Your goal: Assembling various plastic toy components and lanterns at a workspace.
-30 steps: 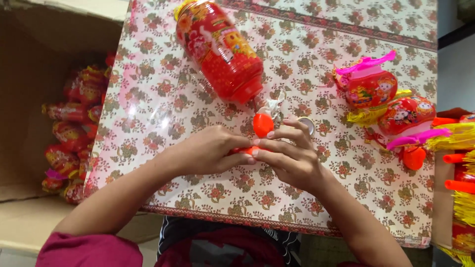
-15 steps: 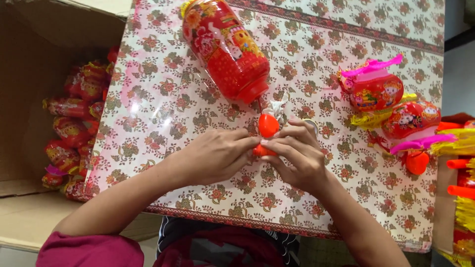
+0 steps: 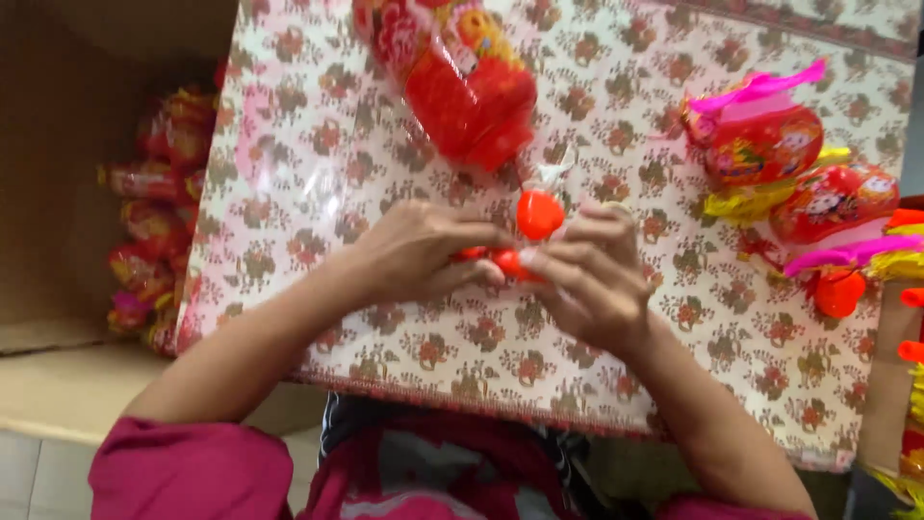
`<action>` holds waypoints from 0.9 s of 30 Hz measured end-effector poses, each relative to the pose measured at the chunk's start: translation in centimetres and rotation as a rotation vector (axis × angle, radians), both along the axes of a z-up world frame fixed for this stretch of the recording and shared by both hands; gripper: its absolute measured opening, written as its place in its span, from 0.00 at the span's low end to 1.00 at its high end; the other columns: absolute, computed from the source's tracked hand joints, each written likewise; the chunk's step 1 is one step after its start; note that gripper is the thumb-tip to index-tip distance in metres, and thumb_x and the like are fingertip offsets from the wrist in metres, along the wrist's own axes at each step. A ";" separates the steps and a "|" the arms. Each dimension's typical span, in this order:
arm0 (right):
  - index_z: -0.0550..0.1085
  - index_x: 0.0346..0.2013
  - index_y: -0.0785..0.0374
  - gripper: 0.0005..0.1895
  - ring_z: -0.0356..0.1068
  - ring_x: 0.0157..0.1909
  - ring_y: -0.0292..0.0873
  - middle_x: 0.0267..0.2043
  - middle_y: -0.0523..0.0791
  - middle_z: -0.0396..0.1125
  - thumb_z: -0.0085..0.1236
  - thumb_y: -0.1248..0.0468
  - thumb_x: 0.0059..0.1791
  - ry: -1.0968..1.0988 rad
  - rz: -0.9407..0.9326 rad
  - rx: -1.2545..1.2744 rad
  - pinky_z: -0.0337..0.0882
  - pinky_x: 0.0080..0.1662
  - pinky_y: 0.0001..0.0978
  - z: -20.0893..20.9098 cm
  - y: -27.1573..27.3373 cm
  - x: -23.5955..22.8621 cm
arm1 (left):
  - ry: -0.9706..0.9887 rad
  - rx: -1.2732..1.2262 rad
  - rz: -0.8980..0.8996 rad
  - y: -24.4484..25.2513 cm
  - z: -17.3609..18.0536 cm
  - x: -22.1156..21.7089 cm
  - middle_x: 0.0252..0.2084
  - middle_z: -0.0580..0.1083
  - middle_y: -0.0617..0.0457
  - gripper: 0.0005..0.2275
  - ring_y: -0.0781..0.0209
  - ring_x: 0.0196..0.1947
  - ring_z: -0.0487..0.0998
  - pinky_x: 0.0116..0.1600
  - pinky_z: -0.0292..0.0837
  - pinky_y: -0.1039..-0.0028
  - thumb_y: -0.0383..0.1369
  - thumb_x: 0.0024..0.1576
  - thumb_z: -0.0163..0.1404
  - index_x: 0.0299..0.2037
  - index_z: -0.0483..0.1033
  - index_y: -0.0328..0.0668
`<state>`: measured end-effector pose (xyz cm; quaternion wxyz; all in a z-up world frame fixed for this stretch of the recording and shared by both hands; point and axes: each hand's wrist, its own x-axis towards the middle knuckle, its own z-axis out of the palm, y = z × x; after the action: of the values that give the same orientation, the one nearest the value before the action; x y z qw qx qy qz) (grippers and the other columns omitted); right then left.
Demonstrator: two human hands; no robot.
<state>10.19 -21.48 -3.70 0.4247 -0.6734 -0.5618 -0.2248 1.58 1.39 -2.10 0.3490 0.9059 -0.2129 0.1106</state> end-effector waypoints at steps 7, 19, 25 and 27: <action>0.83 0.43 0.59 0.11 0.71 0.42 0.44 0.33 0.42 0.75 0.67 0.58 0.49 0.097 -0.018 -0.081 0.68 0.61 0.51 0.8 -0.3 -0.2 | -0.099 0.033 0.108 -1.3 1.0 -0.7 0.31 0.78 0.51 0.12 0.54 0.24 0.80 0.31 0.77 0.66 0.44 0.58 0.55 0.45 0.82 0.50; 0.82 0.42 0.64 0.10 0.72 0.39 0.46 0.28 0.45 0.72 0.65 0.61 0.50 0.285 0.020 0.000 0.71 0.59 0.49 2.0 0.2 0.4 | 0.174 -0.122 -0.111 1.2 2.0 0.2 0.41 0.80 0.42 0.20 0.47 0.38 0.82 0.54 0.72 0.43 0.30 0.55 0.57 0.58 0.74 0.36; 0.82 0.42 0.61 0.12 0.70 0.41 0.45 0.31 0.44 0.74 0.67 0.59 0.49 0.104 0.045 0.066 0.68 0.60 0.52 1.4 0.6 -0.5 | 0.375 -0.386 -0.102 0.9 0.8 0.4 0.19 0.76 0.54 0.17 0.65 0.16 0.71 0.23 0.69 0.76 0.48 0.58 0.52 0.39 0.84 0.44; 0.83 0.43 0.60 0.12 0.71 0.41 0.46 0.29 0.44 0.73 0.69 0.59 0.48 0.168 -0.017 0.023 0.67 0.61 0.51 0.2 -0.1 -0.1 | 0.384 -0.419 -0.072 0.2 1.8 0.4 0.11 0.69 0.57 0.21 0.65 0.11 0.66 0.19 0.62 0.77 0.38 0.66 0.42 0.20 0.77 0.43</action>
<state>10.05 -21.54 -3.55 0.4760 -0.6898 -0.5159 -0.1773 1.97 1.63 -0.33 0.5661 0.8103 -0.1474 -0.0341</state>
